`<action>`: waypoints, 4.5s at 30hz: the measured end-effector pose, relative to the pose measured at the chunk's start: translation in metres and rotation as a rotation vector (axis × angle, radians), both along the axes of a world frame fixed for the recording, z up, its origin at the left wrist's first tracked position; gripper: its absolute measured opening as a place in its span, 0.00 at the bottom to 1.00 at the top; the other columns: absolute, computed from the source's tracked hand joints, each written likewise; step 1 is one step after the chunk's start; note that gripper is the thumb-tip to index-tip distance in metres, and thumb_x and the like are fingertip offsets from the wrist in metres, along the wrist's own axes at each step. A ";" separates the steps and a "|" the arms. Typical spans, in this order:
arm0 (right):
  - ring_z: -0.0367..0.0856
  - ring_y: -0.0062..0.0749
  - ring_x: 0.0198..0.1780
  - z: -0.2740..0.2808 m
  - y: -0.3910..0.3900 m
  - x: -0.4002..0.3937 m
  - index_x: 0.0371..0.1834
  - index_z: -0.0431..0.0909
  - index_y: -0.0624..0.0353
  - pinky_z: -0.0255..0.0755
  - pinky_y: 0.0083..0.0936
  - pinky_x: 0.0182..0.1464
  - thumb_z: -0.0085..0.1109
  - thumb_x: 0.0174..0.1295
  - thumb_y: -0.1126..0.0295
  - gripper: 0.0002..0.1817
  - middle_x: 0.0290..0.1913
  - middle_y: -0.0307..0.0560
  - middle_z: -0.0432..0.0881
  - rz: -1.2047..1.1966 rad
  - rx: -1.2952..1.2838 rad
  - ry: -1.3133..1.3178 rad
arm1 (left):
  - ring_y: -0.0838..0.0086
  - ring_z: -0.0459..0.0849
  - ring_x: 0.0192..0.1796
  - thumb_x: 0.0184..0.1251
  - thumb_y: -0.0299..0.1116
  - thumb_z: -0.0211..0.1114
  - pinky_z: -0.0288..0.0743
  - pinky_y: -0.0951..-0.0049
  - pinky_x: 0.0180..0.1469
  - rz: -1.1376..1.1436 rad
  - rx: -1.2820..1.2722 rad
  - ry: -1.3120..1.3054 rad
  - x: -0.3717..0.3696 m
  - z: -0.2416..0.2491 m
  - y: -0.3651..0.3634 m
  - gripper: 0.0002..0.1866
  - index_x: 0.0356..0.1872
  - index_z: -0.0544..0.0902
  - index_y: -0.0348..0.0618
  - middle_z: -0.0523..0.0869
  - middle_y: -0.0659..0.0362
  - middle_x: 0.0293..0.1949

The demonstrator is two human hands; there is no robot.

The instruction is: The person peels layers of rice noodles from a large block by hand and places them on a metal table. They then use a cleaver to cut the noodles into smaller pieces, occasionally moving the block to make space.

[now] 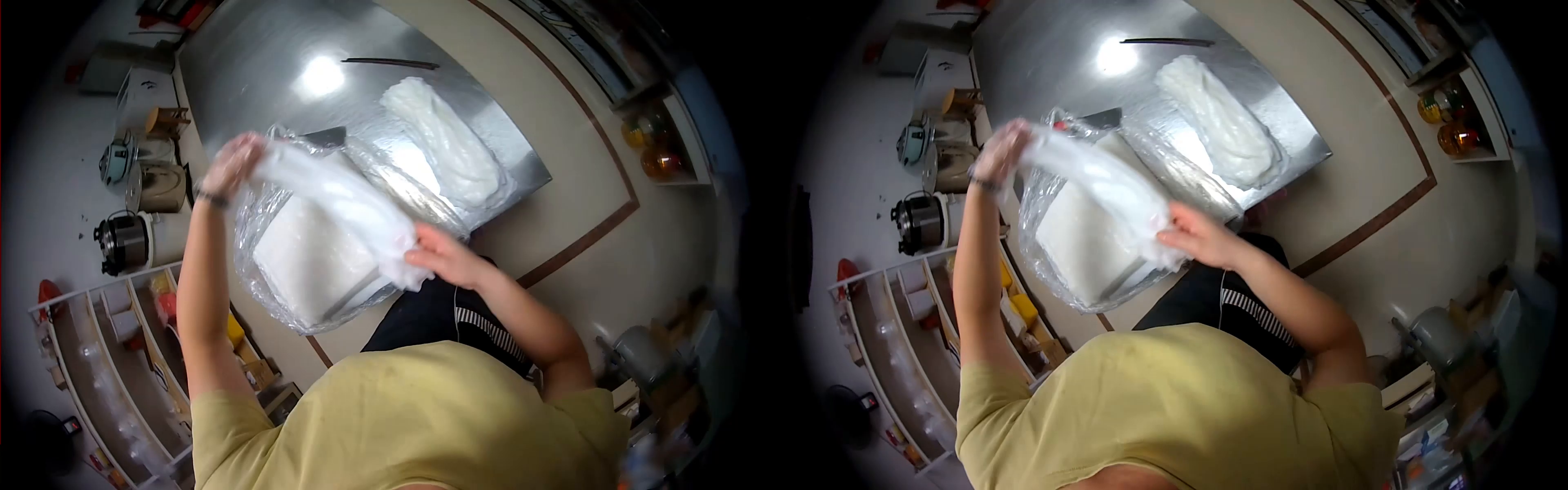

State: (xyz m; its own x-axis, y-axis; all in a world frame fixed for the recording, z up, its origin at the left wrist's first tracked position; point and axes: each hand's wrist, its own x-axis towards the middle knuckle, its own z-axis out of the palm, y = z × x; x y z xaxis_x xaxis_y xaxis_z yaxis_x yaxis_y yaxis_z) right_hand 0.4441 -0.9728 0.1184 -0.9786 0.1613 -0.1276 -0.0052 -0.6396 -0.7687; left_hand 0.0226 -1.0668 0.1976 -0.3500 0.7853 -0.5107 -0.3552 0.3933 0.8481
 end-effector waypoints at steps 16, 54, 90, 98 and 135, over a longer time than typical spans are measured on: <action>0.79 0.27 0.36 -0.098 0.062 0.104 0.54 0.65 0.63 0.71 0.22 0.40 0.54 0.58 0.67 0.22 0.37 0.47 0.80 -0.551 0.482 -0.628 | 0.62 0.76 0.53 0.60 0.47 0.50 0.69 0.64 0.53 -0.924 -0.693 1.678 0.036 -0.120 0.129 0.21 0.48 0.77 0.46 0.79 0.55 0.49; 0.75 0.41 0.40 -0.061 -0.031 -0.034 0.39 0.72 0.59 0.71 0.32 0.41 0.50 0.49 0.76 0.12 0.37 0.47 0.72 -0.017 1.639 -0.176 | 0.76 0.74 0.38 0.64 0.36 0.47 0.69 0.75 0.38 -0.776 -0.830 1.212 0.023 -0.197 0.041 0.10 0.37 0.76 0.45 0.76 0.61 0.33; 0.73 0.40 0.44 -0.087 -0.010 0.011 0.36 0.73 0.55 0.69 0.32 0.44 0.52 0.49 0.73 0.10 0.39 0.45 0.71 -0.035 1.491 -0.165 | 0.65 0.77 0.53 0.59 0.32 0.52 0.72 0.67 0.52 -1.660 -0.820 1.578 0.041 -0.148 0.082 0.13 0.44 0.79 0.48 0.79 0.55 0.49; 0.73 0.40 0.43 -0.089 -0.009 0.012 0.37 0.74 0.54 0.69 0.32 0.44 0.53 0.48 0.74 0.11 0.39 0.45 0.71 -0.052 1.474 -0.145 | 0.65 0.76 0.52 0.62 0.40 0.50 0.70 0.69 0.52 -1.471 -0.822 1.532 0.049 -0.134 0.066 0.16 0.48 0.74 0.46 0.77 0.56 0.51; 0.73 0.38 0.45 -0.088 -0.008 0.012 0.37 0.74 0.54 0.69 0.31 0.44 0.56 0.48 0.74 0.11 0.39 0.43 0.72 -0.080 1.374 -0.179 | 0.62 0.81 0.43 0.54 0.44 0.54 0.72 0.72 0.45 -0.355 -0.902 1.179 0.073 -0.154 0.064 0.18 0.40 0.81 0.46 0.82 0.53 0.42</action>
State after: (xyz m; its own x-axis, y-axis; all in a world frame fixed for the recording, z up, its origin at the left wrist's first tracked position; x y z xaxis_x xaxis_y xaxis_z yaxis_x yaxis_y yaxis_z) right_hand 0.4560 -0.9808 0.0304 -0.9483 0.3123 0.0561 0.1586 0.6197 -0.7686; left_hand 0.0960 -1.0023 0.0432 -0.7538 0.5023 -0.4236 0.5508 0.8346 0.0094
